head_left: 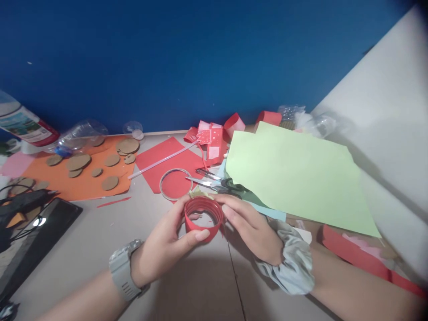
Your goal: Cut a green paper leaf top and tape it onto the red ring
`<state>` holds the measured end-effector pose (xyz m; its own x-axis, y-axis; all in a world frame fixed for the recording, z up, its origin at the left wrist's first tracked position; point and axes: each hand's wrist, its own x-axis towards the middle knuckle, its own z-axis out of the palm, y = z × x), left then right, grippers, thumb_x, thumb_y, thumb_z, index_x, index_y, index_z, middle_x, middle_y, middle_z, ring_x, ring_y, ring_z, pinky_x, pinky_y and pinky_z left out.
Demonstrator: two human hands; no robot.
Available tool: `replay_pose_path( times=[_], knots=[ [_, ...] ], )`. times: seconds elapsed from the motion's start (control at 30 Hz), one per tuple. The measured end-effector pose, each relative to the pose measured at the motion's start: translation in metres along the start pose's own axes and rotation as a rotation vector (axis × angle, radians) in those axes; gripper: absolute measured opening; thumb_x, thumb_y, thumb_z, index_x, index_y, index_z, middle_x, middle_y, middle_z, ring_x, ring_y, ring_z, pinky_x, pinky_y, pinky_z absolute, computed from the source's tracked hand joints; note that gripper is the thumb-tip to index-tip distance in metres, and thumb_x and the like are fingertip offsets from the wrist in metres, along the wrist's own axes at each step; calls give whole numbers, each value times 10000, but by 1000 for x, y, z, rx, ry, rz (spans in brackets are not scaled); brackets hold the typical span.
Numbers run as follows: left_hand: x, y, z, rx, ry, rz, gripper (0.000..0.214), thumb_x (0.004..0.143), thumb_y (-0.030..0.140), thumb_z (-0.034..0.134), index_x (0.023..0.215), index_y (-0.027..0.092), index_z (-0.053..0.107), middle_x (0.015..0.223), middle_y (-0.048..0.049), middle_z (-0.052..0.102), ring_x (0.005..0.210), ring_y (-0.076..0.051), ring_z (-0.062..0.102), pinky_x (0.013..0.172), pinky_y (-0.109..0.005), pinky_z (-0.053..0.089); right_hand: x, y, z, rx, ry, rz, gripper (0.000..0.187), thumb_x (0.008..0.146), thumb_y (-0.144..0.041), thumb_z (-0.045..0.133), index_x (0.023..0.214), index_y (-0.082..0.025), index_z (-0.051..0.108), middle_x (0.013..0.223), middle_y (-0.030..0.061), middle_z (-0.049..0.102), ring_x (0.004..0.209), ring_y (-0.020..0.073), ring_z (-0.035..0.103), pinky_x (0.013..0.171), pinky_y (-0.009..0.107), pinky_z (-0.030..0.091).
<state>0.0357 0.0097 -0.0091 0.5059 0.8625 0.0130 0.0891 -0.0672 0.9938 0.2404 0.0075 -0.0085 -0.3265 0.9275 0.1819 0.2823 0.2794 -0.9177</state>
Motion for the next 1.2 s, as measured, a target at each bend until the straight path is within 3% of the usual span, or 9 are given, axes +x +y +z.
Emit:
replay_pose_path(
  times=[0.17,0.33,0.43,0.57,0.67,0.87,1.2],
  knots=[
    [1,0,3,-53,29,8,448,864,280,634,1274,221,463,1287,-77,562,1174,-242,537,986,-318,413,2,-2,-1,43,-46,28,308,983,-285,404,1247,-246,558,1219,55,624,1165,191,549,1021,342,425],
    [1,2,3,-8,53,-4,435,842,285,663,1232,212,482,1249,-80,584,1166,-239,533,991,-323,396,0,-1,-1,57,-97,73,332,953,-282,464,1274,-210,514,1041,68,632,969,203,602,953,392,480],
    [1,2,3,37,59,-6,442,835,286,673,1227,221,480,1237,-71,586,1153,-231,533,988,-324,390,-1,1,-1,77,-112,70,339,954,-279,464,1285,-213,494,1010,64,617,964,202,596,945,391,484],
    [0,2,4,7,60,21,452,846,276,662,1250,224,467,1260,-76,570,1168,-239,527,1000,-336,387,-2,3,-1,111,-112,31,357,948,-296,489,1299,-231,466,1179,87,583,1140,225,545,978,383,461],
    [0,1,5,-22,66,34,442,849,264,658,1245,224,467,1239,-73,580,1156,-234,537,989,-333,403,-1,2,-1,142,-146,-27,475,896,-326,591,1332,-238,424,1327,104,500,1218,242,499,998,386,448],
    [-1,-1,3,28,97,28,476,839,271,667,1257,216,445,1241,-89,577,1148,-242,540,982,-356,417,3,-2,-2,55,-152,11,512,875,-303,632,1345,-231,442,1326,106,502,1226,243,484,1026,406,425],
    [-4,-2,3,135,148,51,488,805,274,701,1229,217,466,1199,-88,589,1095,-246,566,940,-357,445,1,-2,-2,131,-151,31,476,874,-248,635,1312,-259,449,1333,85,515,1193,243,518,981,391,466]
  ],
)
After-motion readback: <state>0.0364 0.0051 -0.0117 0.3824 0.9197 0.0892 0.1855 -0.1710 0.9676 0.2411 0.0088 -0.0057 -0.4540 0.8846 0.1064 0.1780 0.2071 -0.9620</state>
